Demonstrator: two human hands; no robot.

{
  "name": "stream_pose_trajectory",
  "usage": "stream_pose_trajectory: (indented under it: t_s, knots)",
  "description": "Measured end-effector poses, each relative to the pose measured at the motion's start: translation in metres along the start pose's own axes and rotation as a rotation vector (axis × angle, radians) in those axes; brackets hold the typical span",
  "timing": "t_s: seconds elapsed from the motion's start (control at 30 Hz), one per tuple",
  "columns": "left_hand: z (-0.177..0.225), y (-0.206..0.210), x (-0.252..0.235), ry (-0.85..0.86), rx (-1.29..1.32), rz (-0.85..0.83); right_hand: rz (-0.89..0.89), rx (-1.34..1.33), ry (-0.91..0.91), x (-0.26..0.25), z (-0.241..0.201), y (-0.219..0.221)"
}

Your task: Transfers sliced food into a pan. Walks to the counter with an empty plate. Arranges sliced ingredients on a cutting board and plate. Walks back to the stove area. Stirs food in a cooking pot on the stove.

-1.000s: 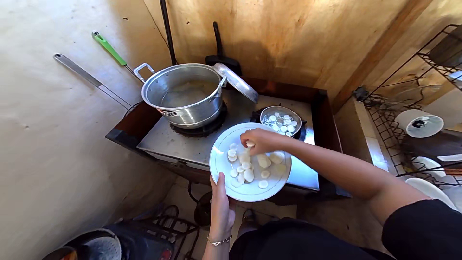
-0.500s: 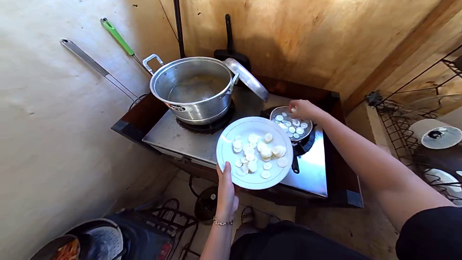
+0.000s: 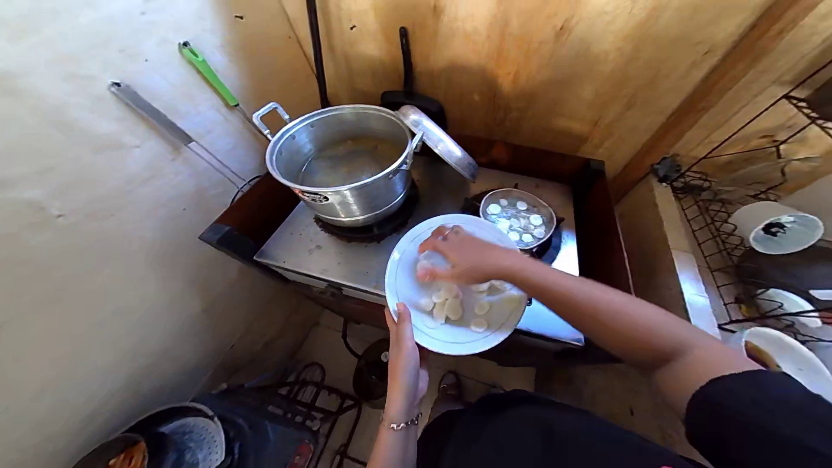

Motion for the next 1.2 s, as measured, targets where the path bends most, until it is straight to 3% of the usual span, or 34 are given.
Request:
stream_pose_trajectory:
  t_s: [0.2, 0.37, 0.5, 0.57, 0.63, 0.73, 0.8, 0.87, 0.97, 1.1, 1.2]
  knots:
    - [0.0, -0.017, 0.026, 0.022, 0.033, 0.132, -0.18, 0.171, -0.207, 0.016, -0.038, 0.055]
    - [-0.001, -0.037, 0.044, 0.078, 0.073, 0.203, -0.19, 0.185, -0.26, 0.021, -0.049, 0.07]
    - [0.004, -0.048, 0.051, 0.128, 0.078, 0.225, 0.117, 0.192, -0.29, 0.035, -0.073, 0.053]
    - [0.008, -0.052, 0.054, 0.148, 0.082, 0.251, 0.357, 0.14, -0.167, 0.053, -0.073, 0.029]
    - [0.018, -0.051, 0.057, 0.168, 0.093, 0.255, 0.486, 0.03, 0.057, 0.076, -0.052, 0.002]
    - [0.039, -0.036, 0.058, 0.169, 0.059, 0.203, 0.346, -0.268, 0.237, 0.101, 0.001, -0.01]
    - [0.053, -0.018, 0.054, 0.177, 0.056, 0.156, 0.159, -0.636, 0.086, 0.109, 0.021, 0.001]
    - [0.064, 0.005, 0.048, 0.192, 0.102, 0.077, 0.096, -0.971, -0.061, 0.121, 0.025, 0.002]
    - [0.073, 0.037, 0.043, 0.198, 0.135, -0.11, 0.27, -1.076, -0.034, 0.152, 0.024, -0.015]
    - [0.063, 0.056, 0.04, 0.153, -0.083, -0.354, 0.533, -1.018, -0.024, 0.202, 0.029, -0.025]
    - [0.004, 0.033, 0.024, 0.046, -0.45, -0.275, 0.681, -1.006, 0.02, 0.241, 0.036, -0.028]
Point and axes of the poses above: each hand's wrist, its own x-axis away from the middle knuckle, its own y-axis out of the palm, z = x × y, the point moved 5 cm from there along -x, towards the middle knuckle, and after that the axes turned 9 degrees about -z, right-handed, at the moved point
